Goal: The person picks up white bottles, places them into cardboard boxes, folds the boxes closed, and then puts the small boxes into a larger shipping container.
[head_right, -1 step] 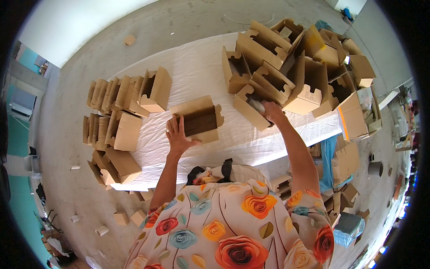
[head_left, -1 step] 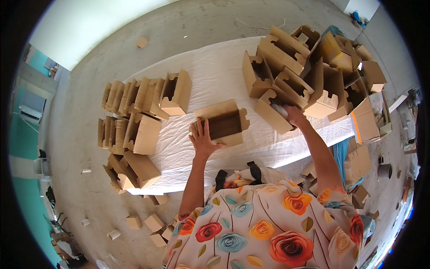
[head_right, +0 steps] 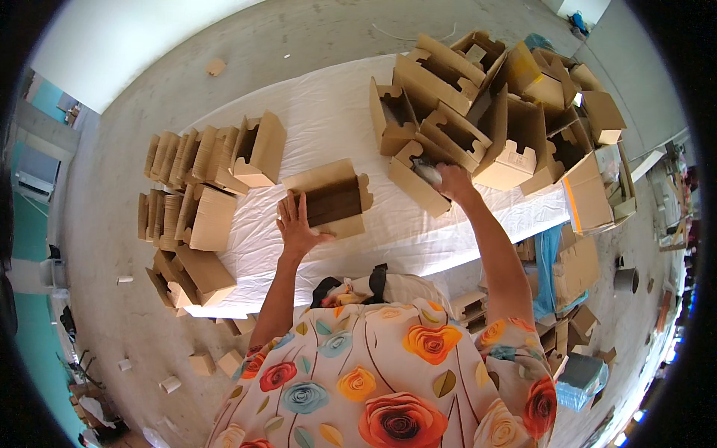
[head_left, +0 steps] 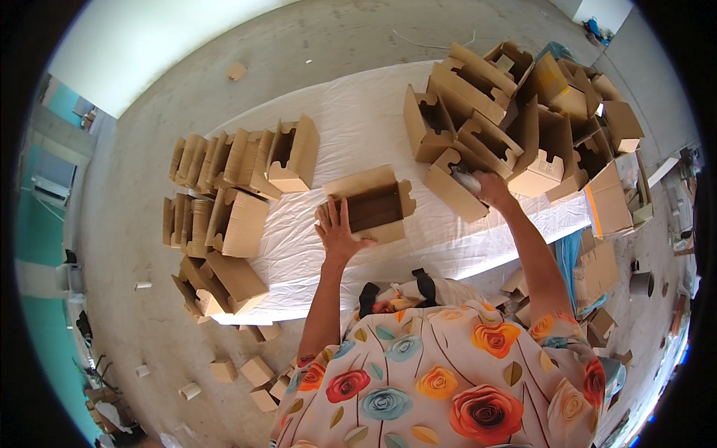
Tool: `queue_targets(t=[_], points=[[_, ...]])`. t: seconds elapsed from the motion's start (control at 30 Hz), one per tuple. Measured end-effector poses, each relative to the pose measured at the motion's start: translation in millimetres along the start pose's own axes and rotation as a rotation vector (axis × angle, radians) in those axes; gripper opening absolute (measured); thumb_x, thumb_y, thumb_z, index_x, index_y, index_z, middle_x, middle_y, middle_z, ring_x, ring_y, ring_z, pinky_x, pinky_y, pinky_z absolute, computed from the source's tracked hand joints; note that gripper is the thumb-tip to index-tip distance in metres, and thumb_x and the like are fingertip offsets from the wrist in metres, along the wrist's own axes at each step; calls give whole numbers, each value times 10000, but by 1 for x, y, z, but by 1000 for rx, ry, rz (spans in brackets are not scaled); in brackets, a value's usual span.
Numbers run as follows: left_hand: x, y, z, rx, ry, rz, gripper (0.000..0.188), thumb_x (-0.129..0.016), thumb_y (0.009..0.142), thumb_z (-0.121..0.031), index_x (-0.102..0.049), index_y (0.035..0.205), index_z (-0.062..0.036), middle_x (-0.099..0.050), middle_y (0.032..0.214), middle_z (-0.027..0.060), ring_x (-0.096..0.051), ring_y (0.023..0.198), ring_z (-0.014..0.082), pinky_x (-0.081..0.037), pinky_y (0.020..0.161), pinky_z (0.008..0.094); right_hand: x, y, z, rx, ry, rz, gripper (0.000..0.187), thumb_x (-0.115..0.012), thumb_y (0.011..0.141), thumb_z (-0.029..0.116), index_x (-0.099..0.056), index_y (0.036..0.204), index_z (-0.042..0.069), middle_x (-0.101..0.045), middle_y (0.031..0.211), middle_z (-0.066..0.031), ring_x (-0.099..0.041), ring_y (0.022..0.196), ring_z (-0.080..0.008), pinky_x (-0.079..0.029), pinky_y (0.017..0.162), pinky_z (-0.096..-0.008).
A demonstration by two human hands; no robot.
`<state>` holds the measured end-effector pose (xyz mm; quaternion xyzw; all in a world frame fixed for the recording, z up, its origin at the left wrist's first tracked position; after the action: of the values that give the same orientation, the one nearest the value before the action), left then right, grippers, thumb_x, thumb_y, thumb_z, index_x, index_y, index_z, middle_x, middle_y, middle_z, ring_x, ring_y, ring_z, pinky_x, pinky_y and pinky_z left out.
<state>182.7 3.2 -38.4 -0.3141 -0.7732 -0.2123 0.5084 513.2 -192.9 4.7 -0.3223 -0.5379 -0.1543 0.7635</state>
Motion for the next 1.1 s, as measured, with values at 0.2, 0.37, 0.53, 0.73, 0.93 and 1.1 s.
queue_targets(t=[0.2,0.37,0.53,0.73,0.93,1.1], points=[[6,-2,-5,9,-23,30,1293,-820,416,-501,-108,1445,-179,-10,1500,158,-17,1350,443,-147,1000,640,107,-76,53,84,64,-562,380,-716,682,135,-562,1019,51,-603,940,-158,-602,845,-353,-481,769,-436],[6,-11,4,7,-141,-50,1259,-821,452,-467,-102,1444,-179,-24,1492,177,-23,1350,438,-131,1013,628,124,-122,110,280,567,-593,359,-716,695,116,-561,1007,32,-596,902,-158,-605,811,-334,-499,728,-372],[10,-14,10,16,-245,-71,1241,-823,482,-433,-78,1445,-194,-7,1489,185,-13,1350,437,-120,1017,630,67,-97,186,518,551,-352,360,-694,720,154,-545,1013,7,-591,914,-167,-588,849,-329,-478,761,-372],[12,-17,20,54,-314,-47,1207,-825,516,-382,-72,1444,-209,11,1485,196,-23,1345,443,-126,1038,600,-52,-20,216,380,632,-191,387,-638,748,206,-509,1053,5,-535,1046,-195,-516,1005,-336,-418,860,-383],[6,-15,32,34,-340,-72,1191,-830,524,-359,-87,1440,-193,4,1472,227,-64,1331,458,-159,1065,530,-102,2,219,299,473,-83,431,-641,731,134,-478,1110,11,-452,1180,-207,-437,1108,-375,-393,919,-414],[0,-12,40,8,-366,-83,1177,-832,527,-378,-109,1435,-180,-8,1458,259,-89,1322,462,-170,1060,527,-65,-35,231,584,257,-522,516,-623,697,20,-451,1183,26,-446,1199,-197,-411,1135,-395,-356,973,-437]])
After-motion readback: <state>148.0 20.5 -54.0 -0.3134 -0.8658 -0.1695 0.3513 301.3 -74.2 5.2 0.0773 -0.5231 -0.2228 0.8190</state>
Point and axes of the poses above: each hand's wrist, its own y-axis towards the middle knuckle, its own x-axis out of the back of the hand, z = x × y, the point moved 8 cm from there along y, towards the middle knuckle
